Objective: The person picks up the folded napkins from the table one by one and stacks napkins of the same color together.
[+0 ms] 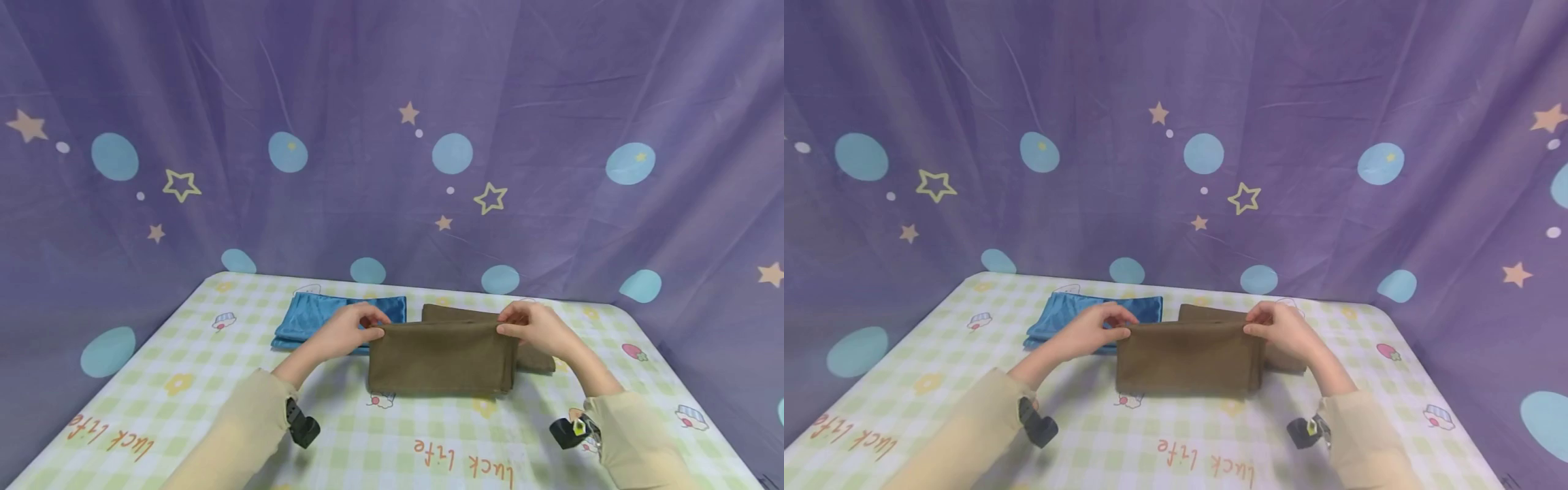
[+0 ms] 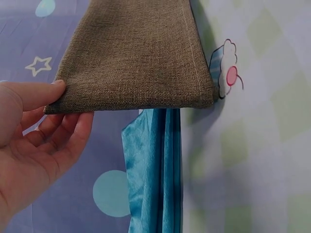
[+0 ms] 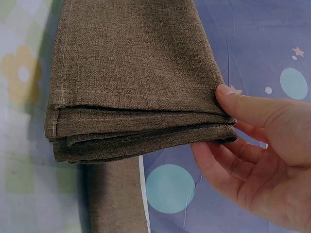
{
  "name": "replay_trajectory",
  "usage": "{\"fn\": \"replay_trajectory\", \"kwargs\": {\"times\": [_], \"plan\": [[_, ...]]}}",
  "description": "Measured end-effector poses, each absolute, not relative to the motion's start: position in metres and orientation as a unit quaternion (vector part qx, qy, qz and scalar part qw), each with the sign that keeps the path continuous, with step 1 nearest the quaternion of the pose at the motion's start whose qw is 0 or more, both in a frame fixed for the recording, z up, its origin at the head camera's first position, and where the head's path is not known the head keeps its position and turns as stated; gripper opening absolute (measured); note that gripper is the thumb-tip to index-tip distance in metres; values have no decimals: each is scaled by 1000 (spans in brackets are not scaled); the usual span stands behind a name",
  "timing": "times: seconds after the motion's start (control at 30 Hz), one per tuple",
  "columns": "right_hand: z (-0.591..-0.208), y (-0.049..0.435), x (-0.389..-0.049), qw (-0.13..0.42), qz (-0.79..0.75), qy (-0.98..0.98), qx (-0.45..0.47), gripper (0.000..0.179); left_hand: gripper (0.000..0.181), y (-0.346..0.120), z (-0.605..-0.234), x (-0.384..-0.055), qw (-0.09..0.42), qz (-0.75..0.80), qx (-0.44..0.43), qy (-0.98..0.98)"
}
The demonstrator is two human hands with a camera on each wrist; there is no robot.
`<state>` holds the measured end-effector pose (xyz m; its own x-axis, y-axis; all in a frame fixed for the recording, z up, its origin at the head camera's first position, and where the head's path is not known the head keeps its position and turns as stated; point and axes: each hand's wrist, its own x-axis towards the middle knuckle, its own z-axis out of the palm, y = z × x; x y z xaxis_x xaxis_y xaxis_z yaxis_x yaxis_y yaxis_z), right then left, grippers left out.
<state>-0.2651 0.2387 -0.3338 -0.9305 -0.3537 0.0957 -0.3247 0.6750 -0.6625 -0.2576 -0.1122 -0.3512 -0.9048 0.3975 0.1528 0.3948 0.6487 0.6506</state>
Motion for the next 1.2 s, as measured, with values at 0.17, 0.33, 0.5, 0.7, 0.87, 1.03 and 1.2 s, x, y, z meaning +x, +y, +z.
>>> {"fn": "replay_trajectory", "kwargs": {"times": [0.17,0.33,0.5,0.7,0.87,1.03,1.2], "plan": [[-332,246,-269,12,-348,920,-181,18,16,-104,-349,-261,-6,354,221,909],[-328,254,-273,4,-335,924,-182,21,15,-97,-348,-265,-4,363,221,905],[-326,263,-274,-5,-331,928,-172,21,15,-86,-346,-270,2,383,231,895],[-323,271,-275,-15,-336,926,-171,22,15,-77,-346,-277,-13,390,221,894],[-319,277,-278,-22,-322,932,-166,22,15,-69,-350,-283,-23,395,220,892],[-315,281,-280,-23,-311,938,-150,25,17,-62,-351,-289,-31,394,226,890],[-310,285,-282,-29,-301,942,-143,26,18,-56,-351,-293,-36,406,219,886]]}}
